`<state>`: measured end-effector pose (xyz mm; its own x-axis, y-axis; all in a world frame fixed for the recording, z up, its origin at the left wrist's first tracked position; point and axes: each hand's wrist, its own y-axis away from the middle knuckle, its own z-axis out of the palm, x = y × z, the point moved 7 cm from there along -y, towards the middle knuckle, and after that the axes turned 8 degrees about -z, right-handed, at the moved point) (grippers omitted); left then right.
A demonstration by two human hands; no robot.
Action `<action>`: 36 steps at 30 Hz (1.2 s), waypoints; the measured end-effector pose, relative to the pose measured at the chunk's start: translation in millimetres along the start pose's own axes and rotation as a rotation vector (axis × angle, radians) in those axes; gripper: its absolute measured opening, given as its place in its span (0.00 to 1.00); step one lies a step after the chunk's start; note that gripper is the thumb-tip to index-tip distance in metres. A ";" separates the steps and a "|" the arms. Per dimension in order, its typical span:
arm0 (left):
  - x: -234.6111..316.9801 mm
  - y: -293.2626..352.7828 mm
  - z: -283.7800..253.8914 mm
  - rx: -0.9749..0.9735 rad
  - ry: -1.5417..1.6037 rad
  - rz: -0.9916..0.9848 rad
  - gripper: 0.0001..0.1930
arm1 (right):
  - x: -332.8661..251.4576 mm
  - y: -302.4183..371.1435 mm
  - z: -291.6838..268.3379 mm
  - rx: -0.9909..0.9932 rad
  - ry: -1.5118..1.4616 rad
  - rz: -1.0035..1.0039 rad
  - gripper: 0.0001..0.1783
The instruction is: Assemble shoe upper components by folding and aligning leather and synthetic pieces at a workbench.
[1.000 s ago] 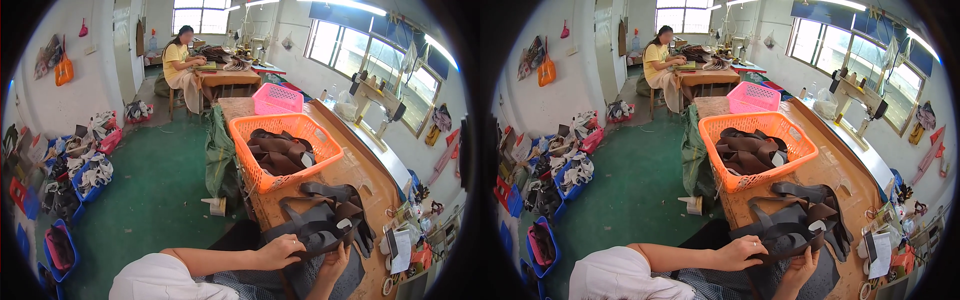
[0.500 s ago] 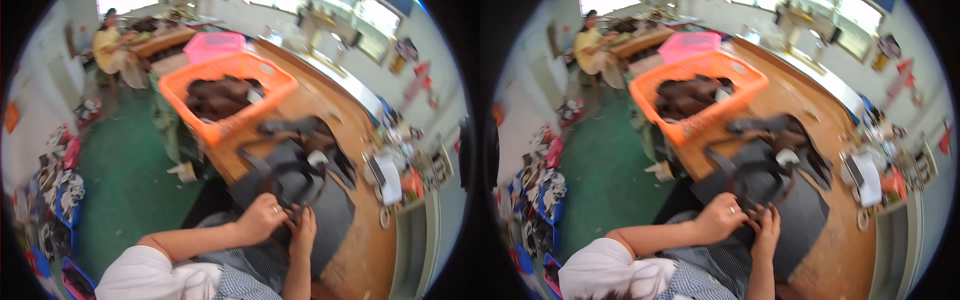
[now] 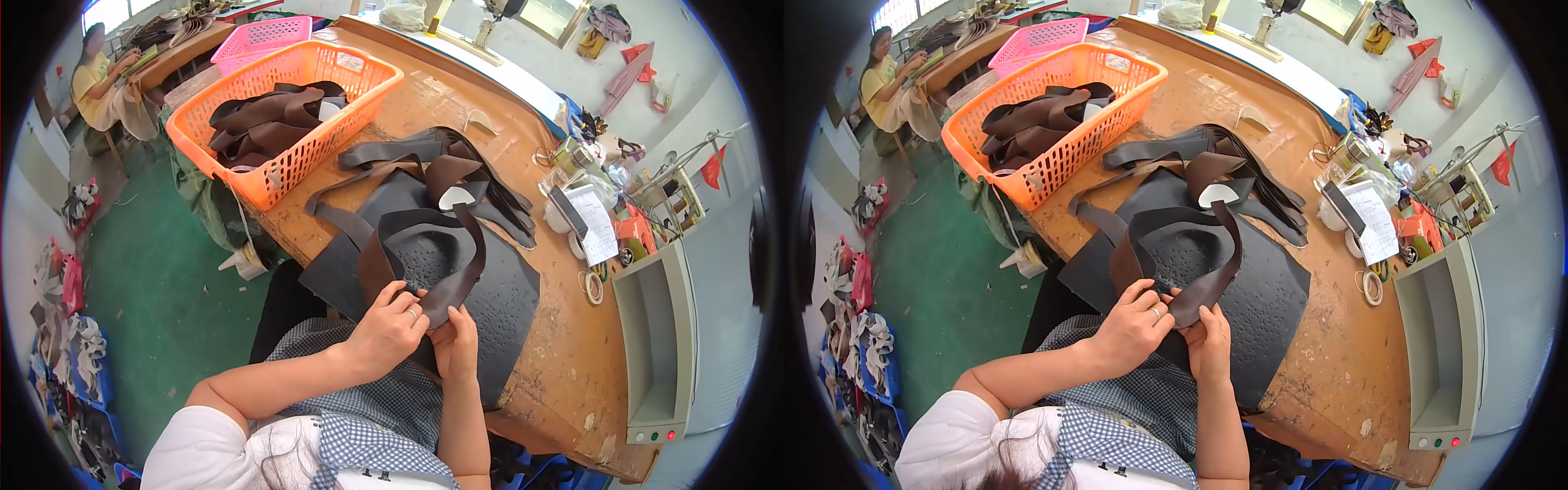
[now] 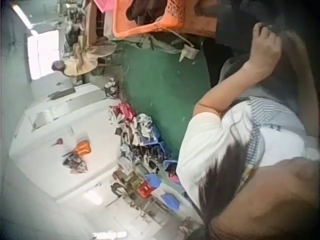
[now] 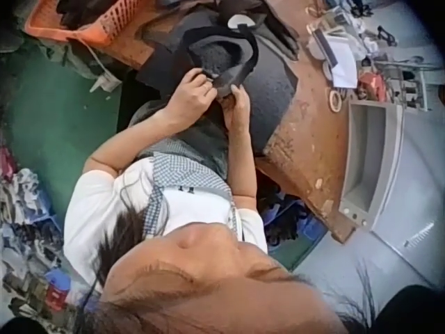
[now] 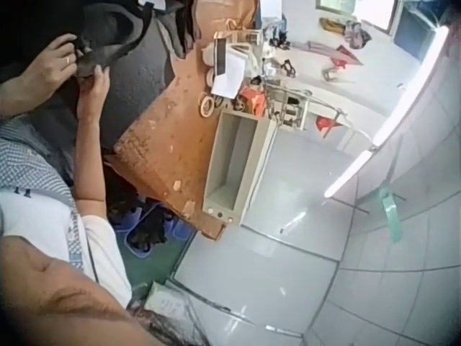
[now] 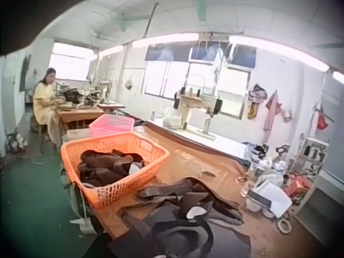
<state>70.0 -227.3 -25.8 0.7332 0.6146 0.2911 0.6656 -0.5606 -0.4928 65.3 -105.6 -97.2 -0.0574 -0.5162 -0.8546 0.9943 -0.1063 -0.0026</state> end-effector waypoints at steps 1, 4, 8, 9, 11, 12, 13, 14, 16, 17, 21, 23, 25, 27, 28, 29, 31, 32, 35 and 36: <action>2.3 0.1 1.7 0.001 -0.010 0.008 0.05 | -0.5 0.6 0.7 0.009 -0.012 -0.002 0.21; 4.6 1.5 2.6 -0.001 -0.018 0.012 0.05 | -0.4 1.9 0.2 0.016 -0.027 -0.003 0.22; 3.5 0.1 3.9 0.012 -0.015 0.011 0.04 | -1.8 0.8 0.3 0.014 -0.028 -0.004 0.22; 3.8 -0.1 3.0 0.013 -0.020 0.011 0.04 | -1.9 0.7 0.7 0.011 -0.031 -0.005 0.22; 3.9 -1.3 2.6 0.018 -0.008 0.017 0.04 | -2.2 -0.1 -1.2 0.017 -0.020 -0.010 0.21; 2.9 -2.1 3.4 0.018 -0.007 0.018 0.04 | -2.3 -1.3 -1.5 0.017 -0.020 -0.011 0.21; 1.9 -3.2 4.9 0.014 -0.008 0.020 0.04 | -2.6 -3.0 -1.7 0.018 -0.017 -0.011 0.21; 1.1 -3.1 6.6 0.009 -0.008 0.021 0.04 | -2.2 -3.7 -2.0 0.019 -0.015 -0.010 0.21; -1.8 -4.4 6.4 0.025 -0.009 0.018 0.04 | -0.4 -7.3 -1.7 0.016 -0.019 -0.010 0.22; -3.7 -3.1 3.9 0.039 -0.017 0.012 0.04 | 2.3 -8.5 0.6 0.009 -0.027 -0.007 0.22; -3.8 0.3 -5.3 0.021 -0.024 0.011 0.04 | 10.7 -7.6 -0.6 0.035 -0.040 0.003 0.22; -1.2 2.2 3.2 0.100 -0.027 0.026 0.05 | 9.6 -5.0 -9.1 0.027 -0.037 -0.032 0.23; 3.3 0.0 13.5 0.086 -0.026 0.011 0.03 | 9.9 -3.0 -22.9 0.047 -0.055 -0.060 0.23; 0.8 0.7 14.9 0.153 0.067 0.005 0.04 | 15.3 -1.3 -33.0 0.050 -0.099 -0.042 0.24; -1.4 1.9 10.5 0.163 0.138 -0.001 0.04 | 16.3 -1.0 -31.8 0.053 -0.116 -0.025 0.24; -5.2 5.1 3.7 0.170 0.106 -0.018 0.04 | 8.4 0.2 -8.2 -0.046 -0.235 -0.008 0.24; -11.2 3.8 -4.3 0.142 0.396 -0.070 0.06 | 9.5 -1.2 -10.3 -0.076 -0.248 0.017 0.25; -11.0 3.6 -4.8 0.153 0.379 -0.068 0.06 | 10.3 -0.4 -13.6 -0.085 -0.250 0.036 0.27; -11.9 4.0 0.0 0.171 0.582 -0.067 0.08 | 14.5 -0.9 -32.5 -0.080 -0.360 0.002 0.27; -11.7 3.6 -1.4 0.181 0.570 -0.065 0.08 | 18.2 -1.8 -46.7 -0.052 -0.420 -0.010 0.26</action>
<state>64.0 -237.2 -29.8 0.6846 0.2214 0.6944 0.7136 -0.3975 -0.5768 66.7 -75.1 -137.0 -0.0876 -0.8181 -0.5683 0.9961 -0.0756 -0.0448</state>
